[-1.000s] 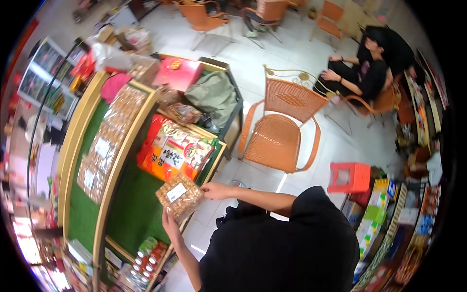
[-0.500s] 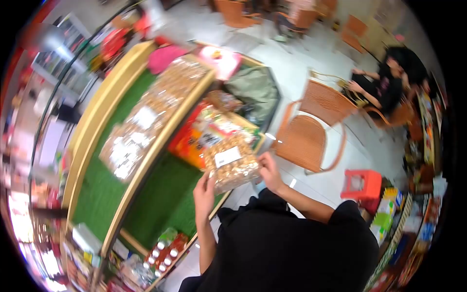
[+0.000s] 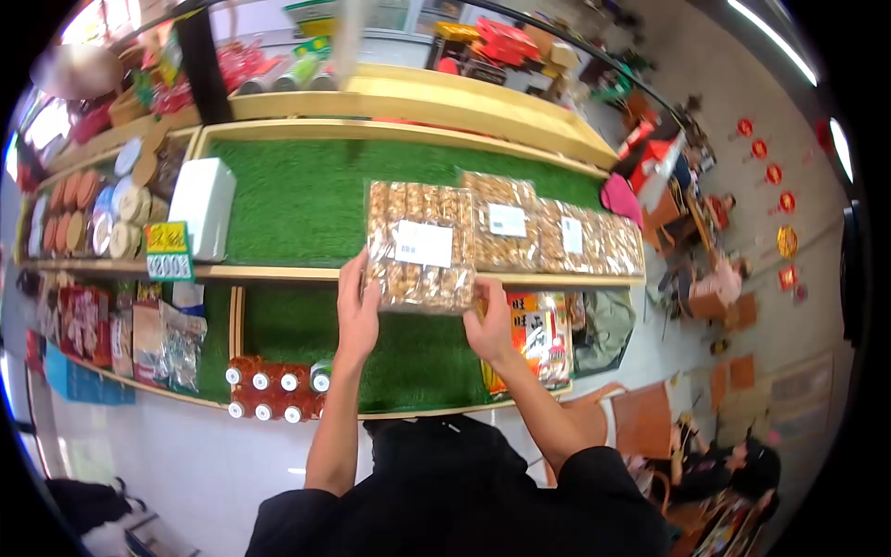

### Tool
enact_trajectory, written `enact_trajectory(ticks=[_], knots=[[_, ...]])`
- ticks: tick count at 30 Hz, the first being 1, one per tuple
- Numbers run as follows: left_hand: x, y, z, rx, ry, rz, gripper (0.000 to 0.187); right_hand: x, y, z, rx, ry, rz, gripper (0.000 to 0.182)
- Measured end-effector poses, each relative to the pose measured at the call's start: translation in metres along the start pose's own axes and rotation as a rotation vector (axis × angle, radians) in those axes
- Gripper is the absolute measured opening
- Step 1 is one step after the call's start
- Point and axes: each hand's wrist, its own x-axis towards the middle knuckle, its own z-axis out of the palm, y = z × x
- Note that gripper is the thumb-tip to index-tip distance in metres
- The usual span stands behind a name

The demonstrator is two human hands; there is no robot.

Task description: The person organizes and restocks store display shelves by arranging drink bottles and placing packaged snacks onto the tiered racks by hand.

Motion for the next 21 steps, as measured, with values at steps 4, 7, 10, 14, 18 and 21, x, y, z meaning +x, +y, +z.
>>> enact_trajectory(ticks=[4, 7, 10, 14, 18, 21], knots=[[0.057, -0.019, -0.011, 0.105, -0.029, 0.05, 0.048, 0.071, -0.002, 0.022, -0.138, -0.061, 0.018, 0.034], [0.081, -0.02, -0.001, 0.245, -0.1, 0.085, 0.048, 0.092, 0.017, 0.024, -0.361, 0.007, -0.039, 0.038], [0.08, -0.033, 0.011, 0.767, -0.16, 0.121, 0.049, 0.081, 0.024, 0.04, -0.661, 0.018, -0.047, 0.045], [0.075, -0.025, 0.008, 0.708, -0.121, 0.124, 0.05, 0.053, 0.023, 0.053, -0.667, 0.008, -0.032, 0.056], [0.068, -0.027, 0.01, 0.727, -0.105, 0.221, 0.048, 0.037, 0.016, 0.03, -0.627, -0.098, 0.07, 0.057], [0.074, -0.025, 0.017, 0.772, -0.154, 0.188, 0.05, 0.019, 0.016, 0.019, -0.534, -0.145, 0.012, 0.062]])
